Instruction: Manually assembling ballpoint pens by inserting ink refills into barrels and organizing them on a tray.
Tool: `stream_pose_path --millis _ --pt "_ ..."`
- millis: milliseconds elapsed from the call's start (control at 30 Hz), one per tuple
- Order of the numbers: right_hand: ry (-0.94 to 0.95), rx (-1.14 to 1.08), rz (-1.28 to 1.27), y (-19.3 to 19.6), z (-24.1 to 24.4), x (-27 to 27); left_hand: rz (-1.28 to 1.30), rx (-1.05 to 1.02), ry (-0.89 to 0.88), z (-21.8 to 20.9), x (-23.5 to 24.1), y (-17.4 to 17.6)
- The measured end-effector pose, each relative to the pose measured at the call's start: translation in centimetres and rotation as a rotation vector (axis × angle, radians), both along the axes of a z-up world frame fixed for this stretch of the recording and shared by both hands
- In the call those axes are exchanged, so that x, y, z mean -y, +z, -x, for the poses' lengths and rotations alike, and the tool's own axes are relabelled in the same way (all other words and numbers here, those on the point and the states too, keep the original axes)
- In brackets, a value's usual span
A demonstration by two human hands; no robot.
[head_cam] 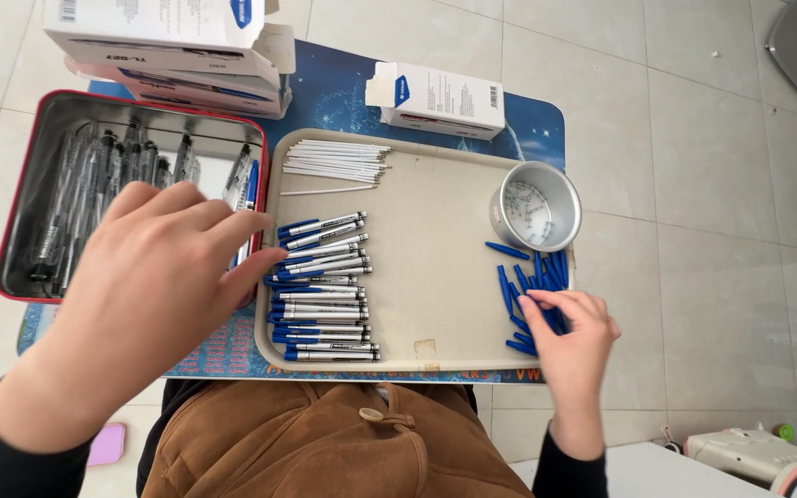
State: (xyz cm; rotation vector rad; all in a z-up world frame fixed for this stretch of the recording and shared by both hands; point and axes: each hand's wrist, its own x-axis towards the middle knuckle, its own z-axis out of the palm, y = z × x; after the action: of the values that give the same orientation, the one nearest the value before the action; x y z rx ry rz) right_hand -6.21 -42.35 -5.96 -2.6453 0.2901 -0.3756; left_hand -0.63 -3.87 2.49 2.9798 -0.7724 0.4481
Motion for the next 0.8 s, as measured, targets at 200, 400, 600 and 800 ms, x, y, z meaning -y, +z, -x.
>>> stream_pose_path --millis 200,400,600,800 --pt "-0.057 -0.013 0.184 -1.0 0.7 0.2 -0.032 -0.094 0.098 -0.4 -1.9 -0.7" --pt "-0.070 0.003 0.179 0.0 1.0 -0.8 -0.062 -0.134 0.177 -3.8 -3.8 -4.9" --pt "-0.052 0.070 0.116 1.0 1.4 -2.1 0.052 -0.308 0.185 -4.6 -1.6 -7.8" --pt "0.014 0.087 0.094 1.3 1.2 -3.4 0.048 -0.486 0.318 -4.6 -1.5 -8.2"
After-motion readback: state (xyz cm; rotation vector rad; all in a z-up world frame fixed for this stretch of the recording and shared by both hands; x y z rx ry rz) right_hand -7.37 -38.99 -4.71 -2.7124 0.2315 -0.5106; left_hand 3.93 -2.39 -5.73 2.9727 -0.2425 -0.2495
